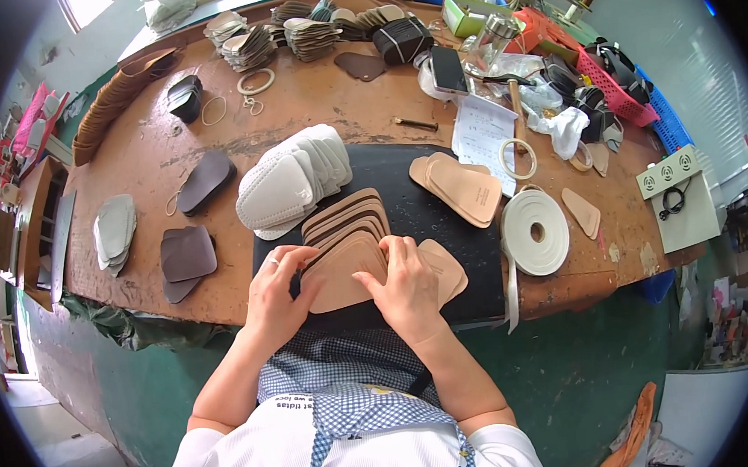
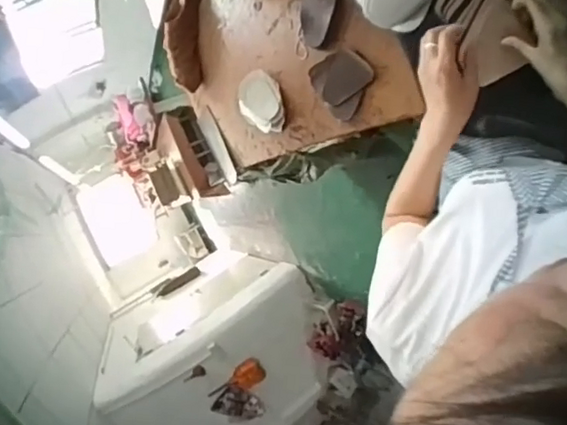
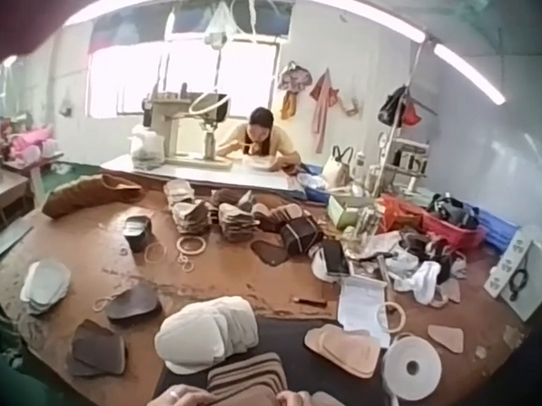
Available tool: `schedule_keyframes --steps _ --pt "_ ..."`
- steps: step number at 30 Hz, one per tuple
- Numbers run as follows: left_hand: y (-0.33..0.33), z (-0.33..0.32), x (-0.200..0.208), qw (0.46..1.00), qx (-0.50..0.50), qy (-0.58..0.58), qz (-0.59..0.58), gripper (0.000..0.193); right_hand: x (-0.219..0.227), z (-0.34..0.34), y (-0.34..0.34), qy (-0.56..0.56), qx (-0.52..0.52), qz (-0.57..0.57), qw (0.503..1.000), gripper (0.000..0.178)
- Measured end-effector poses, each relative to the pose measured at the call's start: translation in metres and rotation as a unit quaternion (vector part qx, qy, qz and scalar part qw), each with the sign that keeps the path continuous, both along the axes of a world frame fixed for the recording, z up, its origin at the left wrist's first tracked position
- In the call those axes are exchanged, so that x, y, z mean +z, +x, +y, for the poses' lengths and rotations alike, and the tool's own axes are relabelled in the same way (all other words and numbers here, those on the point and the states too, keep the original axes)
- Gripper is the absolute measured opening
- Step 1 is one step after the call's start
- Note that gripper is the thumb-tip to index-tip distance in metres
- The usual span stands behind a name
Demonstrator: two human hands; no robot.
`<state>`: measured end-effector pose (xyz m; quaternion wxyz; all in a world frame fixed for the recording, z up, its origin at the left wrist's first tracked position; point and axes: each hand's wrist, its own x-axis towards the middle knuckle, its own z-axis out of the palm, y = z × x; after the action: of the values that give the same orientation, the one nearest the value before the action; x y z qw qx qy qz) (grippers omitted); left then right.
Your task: Sorting and stacking various shoe insole and lining components at a factory workbench.
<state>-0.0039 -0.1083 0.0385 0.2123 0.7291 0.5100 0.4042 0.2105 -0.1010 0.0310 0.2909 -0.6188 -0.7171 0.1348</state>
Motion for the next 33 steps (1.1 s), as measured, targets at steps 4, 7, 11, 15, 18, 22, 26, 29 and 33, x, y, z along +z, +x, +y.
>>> schedule_keyframes --steps 4,7,11,15,18,22,26,29,33 --pt "0.012 0.006 0.001 0.992 -0.016 -0.036 0.121 0.051 -0.005 -0.001 0.004 0.043 0.015 -0.002 0.999 0.052" --pt "0.014 0.003 -0.002 0.988 -0.02 -0.062 0.14 0.051 -0.004 -0.003 0.005 0.039 0.023 0.019 0.999 0.051" --pt "0.022 -0.007 -0.003 0.993 0.015 -0.053 0.106 0.047 -0.004 -0.001 0.012 0.037 0.033 0.02 0.999 0.047" --pt "0.024 -0.012 -0.001 0.989 0.041 -0.082 0.12 0.043 -0.005 -0.002 0.01 0.03 0.041 0.045 0.998 0.044" --pt "0.02 -0.01 -0.002 0.983 0.038 -0.127 0.124 0.04 -0.006 0.0 0.009 0.059 0.064 0.049 0.995 0.044" --pt "0.024 -0.008 0.001 0.989 0.024 -0.099 0.104 0.036 -0.007 0.001 0.011 0.064 0.073 0.094 0.991 0.047" --pt "0.027 -0.015 -0.004 0.995 0.01 -0.066 0.071 0.034 0.005 0.001 0.012 0.098 0.105 0.148 0.979 0.053" --pt "0.028 -0.017 -0.006 0.998 -0.025 0.041 0.045 0.032 0.004 0.003 0.022 0.091 0.172 0.138 0.971 0.054" --pt "0.022 -0.021 -0.008 0.988 0.006 -0.091 -0.127 0.022 -0.005 -0.001 0.033 -0.05 0.232 0.341 0.909 0.038"
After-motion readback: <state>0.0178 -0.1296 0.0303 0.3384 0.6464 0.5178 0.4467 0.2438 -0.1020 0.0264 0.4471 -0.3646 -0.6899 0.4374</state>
